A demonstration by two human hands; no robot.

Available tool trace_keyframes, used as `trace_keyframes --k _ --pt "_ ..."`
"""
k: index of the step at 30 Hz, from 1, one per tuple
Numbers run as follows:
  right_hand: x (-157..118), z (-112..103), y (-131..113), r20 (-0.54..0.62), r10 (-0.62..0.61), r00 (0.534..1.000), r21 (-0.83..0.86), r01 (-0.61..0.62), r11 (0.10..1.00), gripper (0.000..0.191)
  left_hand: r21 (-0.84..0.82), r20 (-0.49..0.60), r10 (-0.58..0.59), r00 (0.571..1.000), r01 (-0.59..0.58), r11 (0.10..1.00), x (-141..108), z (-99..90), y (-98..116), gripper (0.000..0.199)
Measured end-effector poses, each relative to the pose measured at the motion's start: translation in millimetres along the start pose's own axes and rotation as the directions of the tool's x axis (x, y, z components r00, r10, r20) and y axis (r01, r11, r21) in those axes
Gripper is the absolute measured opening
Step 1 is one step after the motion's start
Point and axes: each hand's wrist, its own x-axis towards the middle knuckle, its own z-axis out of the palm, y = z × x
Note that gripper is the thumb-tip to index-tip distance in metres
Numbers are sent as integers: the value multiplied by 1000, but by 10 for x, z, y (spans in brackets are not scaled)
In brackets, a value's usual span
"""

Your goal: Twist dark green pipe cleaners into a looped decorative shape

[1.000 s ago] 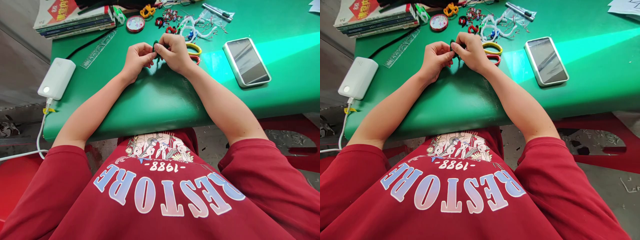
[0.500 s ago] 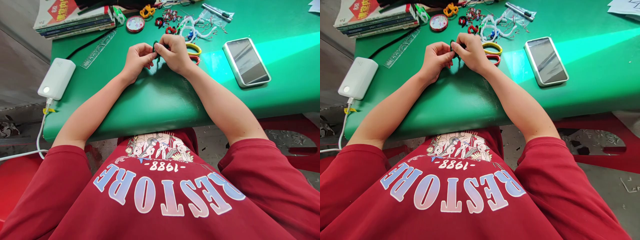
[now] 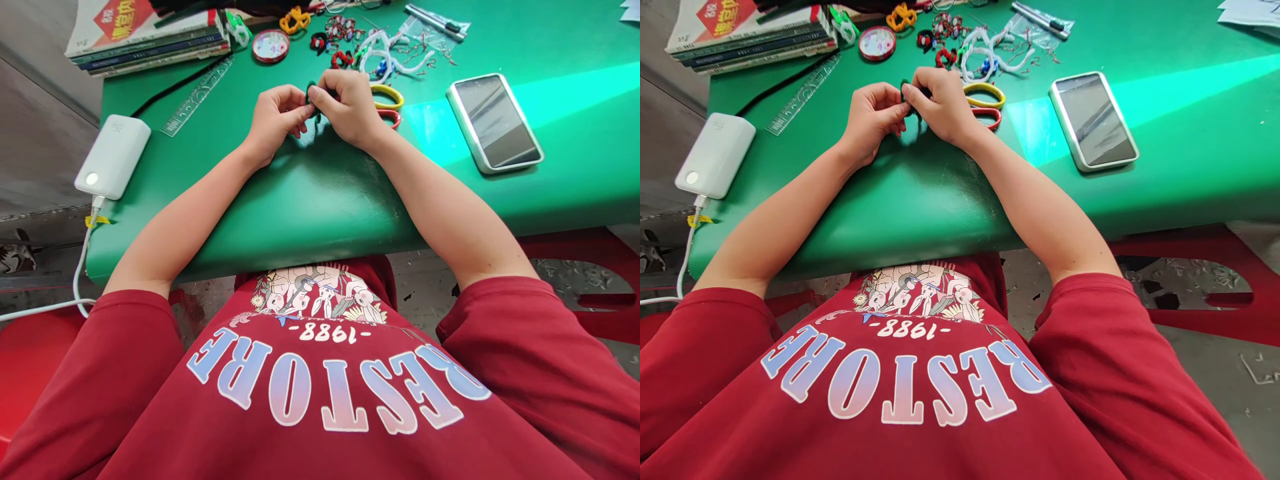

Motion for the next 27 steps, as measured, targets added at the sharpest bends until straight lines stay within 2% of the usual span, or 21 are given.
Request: trace_keyframes --k 4,12,18,27 --pt "-10 -16 -39 7 14 1000 -23 -13 1000 72 10 4 21 1000 -21 1000 7 -9 -37 77" --pt "-10 -45 -85 56 33 998 -10 -32 999 75 -6 8 3 1000 -3 1000 -25 8 32 87" --pt "-29 -66 -112 59 23 998 -37 -21 999 80 -15 -6 -4 1000 4 1000 -40 25 74 86" --pt "-19 -54 -100 54 28 998 -25 -27 999 72 -11 26 30 999 -29 1000 3 -13 -47 78"
